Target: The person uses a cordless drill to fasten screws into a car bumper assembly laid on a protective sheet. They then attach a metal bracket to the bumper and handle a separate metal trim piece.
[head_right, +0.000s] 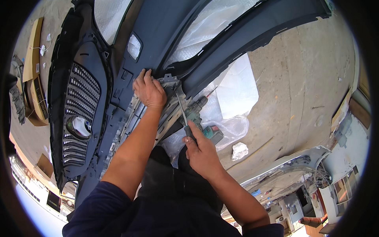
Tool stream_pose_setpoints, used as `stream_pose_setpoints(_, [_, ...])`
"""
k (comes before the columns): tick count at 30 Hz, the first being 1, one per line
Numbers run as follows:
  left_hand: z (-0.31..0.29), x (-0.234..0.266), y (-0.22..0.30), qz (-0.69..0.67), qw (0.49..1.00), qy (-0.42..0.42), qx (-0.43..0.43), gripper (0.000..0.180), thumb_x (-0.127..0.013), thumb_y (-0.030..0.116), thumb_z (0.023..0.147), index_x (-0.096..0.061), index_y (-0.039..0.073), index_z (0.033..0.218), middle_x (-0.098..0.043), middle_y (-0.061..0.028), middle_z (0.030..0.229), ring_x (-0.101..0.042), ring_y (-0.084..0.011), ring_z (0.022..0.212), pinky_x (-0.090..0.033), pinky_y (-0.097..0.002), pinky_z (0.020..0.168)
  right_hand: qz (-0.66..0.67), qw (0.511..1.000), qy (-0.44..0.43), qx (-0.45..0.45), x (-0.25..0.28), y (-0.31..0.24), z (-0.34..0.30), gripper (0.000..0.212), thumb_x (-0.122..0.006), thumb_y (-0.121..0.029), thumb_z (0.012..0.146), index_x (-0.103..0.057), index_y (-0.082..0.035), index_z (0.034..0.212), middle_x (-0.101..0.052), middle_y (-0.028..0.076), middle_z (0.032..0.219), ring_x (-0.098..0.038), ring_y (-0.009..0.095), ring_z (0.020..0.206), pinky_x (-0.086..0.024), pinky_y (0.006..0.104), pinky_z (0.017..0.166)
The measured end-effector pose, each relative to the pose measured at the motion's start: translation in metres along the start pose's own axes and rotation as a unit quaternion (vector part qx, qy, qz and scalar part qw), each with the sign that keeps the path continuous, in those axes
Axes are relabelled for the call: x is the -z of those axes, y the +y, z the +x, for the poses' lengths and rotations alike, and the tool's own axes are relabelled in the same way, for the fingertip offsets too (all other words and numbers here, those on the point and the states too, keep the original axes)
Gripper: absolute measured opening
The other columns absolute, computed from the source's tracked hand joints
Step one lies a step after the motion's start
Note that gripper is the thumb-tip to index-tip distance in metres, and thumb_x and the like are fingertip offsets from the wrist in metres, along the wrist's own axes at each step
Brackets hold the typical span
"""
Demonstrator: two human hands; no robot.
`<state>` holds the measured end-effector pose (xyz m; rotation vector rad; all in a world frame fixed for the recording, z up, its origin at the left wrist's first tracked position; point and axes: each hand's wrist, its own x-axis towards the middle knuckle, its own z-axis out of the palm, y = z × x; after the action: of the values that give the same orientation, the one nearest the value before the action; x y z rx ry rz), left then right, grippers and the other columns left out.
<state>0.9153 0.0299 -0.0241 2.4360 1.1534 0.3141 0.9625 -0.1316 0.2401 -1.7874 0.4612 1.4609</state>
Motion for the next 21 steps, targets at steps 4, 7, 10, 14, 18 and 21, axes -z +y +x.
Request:
stream_pose_setpoints(4, [0.0,-0.006,-0.005,0.0,1.0,0.024,-0.006,0.045,-0.065,0.014,0.095,-0.065,0.011,0.14,-0.06,-0.0168,0.151,-0.051,-0.0436,0.137,-0.036,-0.0588,0.119,-0.012,1.0,0.013,-0.008,0.003,-0.013,0.016,0.053,-0.054,-0.009,0.114,-0.046,-0.002,0.167,-0.073,0.01,0.104,-0.057,0.012,0.067,-0.051,0.0296,0.064])
stream_pose_setpoints(7, [0.0,-0.006,-0.005,-0.003,1.0,0.01,0.002,0.045,-0.065,0.014,0.095,-0.065,0.011,0.14,-0.06,-0.0165,0.151,-0.051,-0.0436,0.137,-0.036,-0.0589,0.119,-0.019,1.0,0.017,-0.005,0.002,-0.012,0.018,0.053,-0.054,-0.01,0.115,-0.046,-0.001,0.166,-0.072,0.01,0.104,-0.057,0.012,0.066,-0.051,0.0301,0.064])
stream_pose_setpoints(10, [0.0,-0.007,-0.005,-0.008,1.0,0.012,0.003,0.045,-0.066,0.014,0.095,-0.065,0.011,0.14,-0.06,-0.0166,0.15,-0.052,-0.0437,0.136,-0.036,-0.0592,0.118,-0.053,0.998,0.019,0.011,0.003,-0.008,0.022,0.052,-0.054,-0.011,0.115,-0.047,-0.002,0.166,-0.073,0.01,0.104,-0.059,0.012,0.067,-0.051,0.0308,0.065])
stream_pose_setpoints(14, [-0.002,-0.006,-0.006,-0.001,1.0,0.016,-0.003,0.046,-0.066,0.014,0.094,-0.065,0.012,0.14,-0.061,-0.0167,0.15,-0.052,-0.0433,0.136,-0.036,-0.059,0.118,-0.095,0.995,0.031,0.021,0.0,-0.009,0.02,0.051,-0.055,-0.01,0.114,-0.048,-0.001,0.164,-0.074,0.01,0.102,-0.06,0.012,0.068,-0.052,0.0317,0.066])
stream_pose_setpoints(18, [0.003,-0.006,-0.003,-0.011,1.0,0.014,-0.001,0.046,-0.067,0.014,0.094,-0.065,0.012,0.14,-0.06,-0.0167,0.15,-0.051,-0.0431,0.136,-0.036,-0.0585,0.119,-0.124,0.991,0.029,0.05,0.005,-0.007,0.027,0.052,-0.056,-0.01,0.113,-0.05,-0.002,0.164,-0.073,0.013,0.106,-0.062,0.017,0.072,-0.05,0.0323,0.065])
stream_pose_setpoints(21, [0.001,-0.007,-0.004,-0.008,1.0,0.009,0.002,0.046,-0.067,0.013,0.094,-0.064,0.011,0.14,-0.06,-0.0168,0.15,-0.051,-0.0429,0.136,-0.035,-0.0582,0.12,-0.194,0.977,0.039,0.074,0.01,-0.003,0.03,0.049,-0.06,-0.012,0.111,-0.056,-0.002,0.159,-0.079,0.021,0.103,-0.076,0.032,0.09,-0.058,0.0404,0.087])
